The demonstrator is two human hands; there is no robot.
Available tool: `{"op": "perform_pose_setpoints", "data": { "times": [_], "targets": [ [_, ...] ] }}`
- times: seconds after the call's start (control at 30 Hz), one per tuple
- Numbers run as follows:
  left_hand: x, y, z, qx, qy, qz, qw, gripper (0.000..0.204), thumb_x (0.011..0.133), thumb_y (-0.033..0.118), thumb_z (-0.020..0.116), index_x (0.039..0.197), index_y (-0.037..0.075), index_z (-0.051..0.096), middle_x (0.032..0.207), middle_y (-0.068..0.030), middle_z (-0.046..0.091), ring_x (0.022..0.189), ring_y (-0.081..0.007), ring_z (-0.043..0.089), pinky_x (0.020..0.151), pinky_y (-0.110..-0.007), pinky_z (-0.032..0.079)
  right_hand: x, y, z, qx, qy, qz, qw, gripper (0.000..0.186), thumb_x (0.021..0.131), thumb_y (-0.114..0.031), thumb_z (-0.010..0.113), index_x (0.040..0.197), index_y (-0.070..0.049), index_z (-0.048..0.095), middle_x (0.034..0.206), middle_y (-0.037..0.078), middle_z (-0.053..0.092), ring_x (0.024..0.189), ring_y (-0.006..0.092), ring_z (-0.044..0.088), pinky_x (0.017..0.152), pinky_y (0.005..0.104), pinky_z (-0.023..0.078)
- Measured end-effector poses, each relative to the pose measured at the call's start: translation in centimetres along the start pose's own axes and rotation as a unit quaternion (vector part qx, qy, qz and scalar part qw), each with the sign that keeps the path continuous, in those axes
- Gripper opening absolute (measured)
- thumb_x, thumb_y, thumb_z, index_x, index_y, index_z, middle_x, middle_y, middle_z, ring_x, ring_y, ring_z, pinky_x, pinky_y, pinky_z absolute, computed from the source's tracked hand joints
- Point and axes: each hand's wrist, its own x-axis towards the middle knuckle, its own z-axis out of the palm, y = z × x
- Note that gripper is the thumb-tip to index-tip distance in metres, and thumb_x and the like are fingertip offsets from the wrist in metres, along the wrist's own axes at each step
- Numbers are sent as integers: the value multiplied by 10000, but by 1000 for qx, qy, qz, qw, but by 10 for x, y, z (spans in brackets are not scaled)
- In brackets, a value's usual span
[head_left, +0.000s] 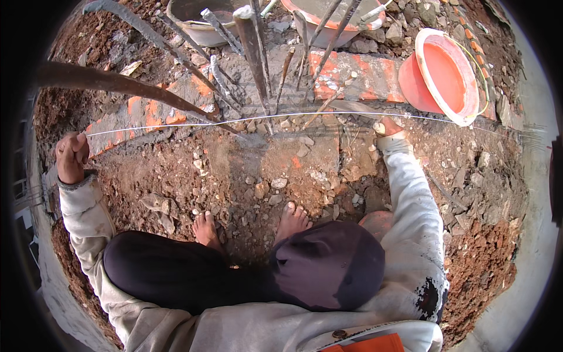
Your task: The person is laying bricks in a trench using a trowel to apply mortar and a string line for alignment. They adjust the string line and tap the bricks into place to ensure they are level and straight.
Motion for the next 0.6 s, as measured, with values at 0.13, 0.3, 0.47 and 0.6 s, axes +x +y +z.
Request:
{"op": "perform_pose_setpoints", "data": {
  "times": [0.13, 0.3, 0.47, 0.6],
  "targets": [
    [2, 14, -3, 16, 2, 18, 1000, 379, 827, 182, 502, 513, 118, 301, 462, 39, 264, 399, -69, 245, 390, -241, 210, 31, -37, -4, -66, -59, 52, 995, 301, 781, -297, 510, 1030, -132, 551, 963, 155, 588, 852, 297, 590, 731, 373, 469],
    [2, -17, -7, -8, -1, 1, 1000, 364, 818, 180, 484, 511, 122, 297, 446, 40, 253, 389, -67, 240, 389, -241, 216, 18, -20, -44, -108, -91, 77, 987, 295, 799, -305, 478, 1010, -115, 559, 945, 161, 592, 846, 299, 591, 727, 377, 468],
    [-13, -1, -14, 37, -17, 15, 999, 380, 841, 204, 470, 518, 128, 284, 442, 38, 259, 386, -66, 238, 392, -228, 207, -12, -30, -67, -82, -99, 54, 990, 301, 816, -313, 446, 990, -99, 568, 927, 167, 596, 840, 302, 593, 724, 381, 466],
    [-2, -17, -11, -35, -13, 53, 998, 359, 847, 190, 508, 551, 130, 314, 452, 48, 262, 379, -61, 221, 372, -235, 189, -23, -53, -57, -144, -102, 131, 975, 314, 830, -319, 421, 973, -86, 575, 913, 172, 599, 835, 304, 594, 722, 384, 465]
  ]
}}
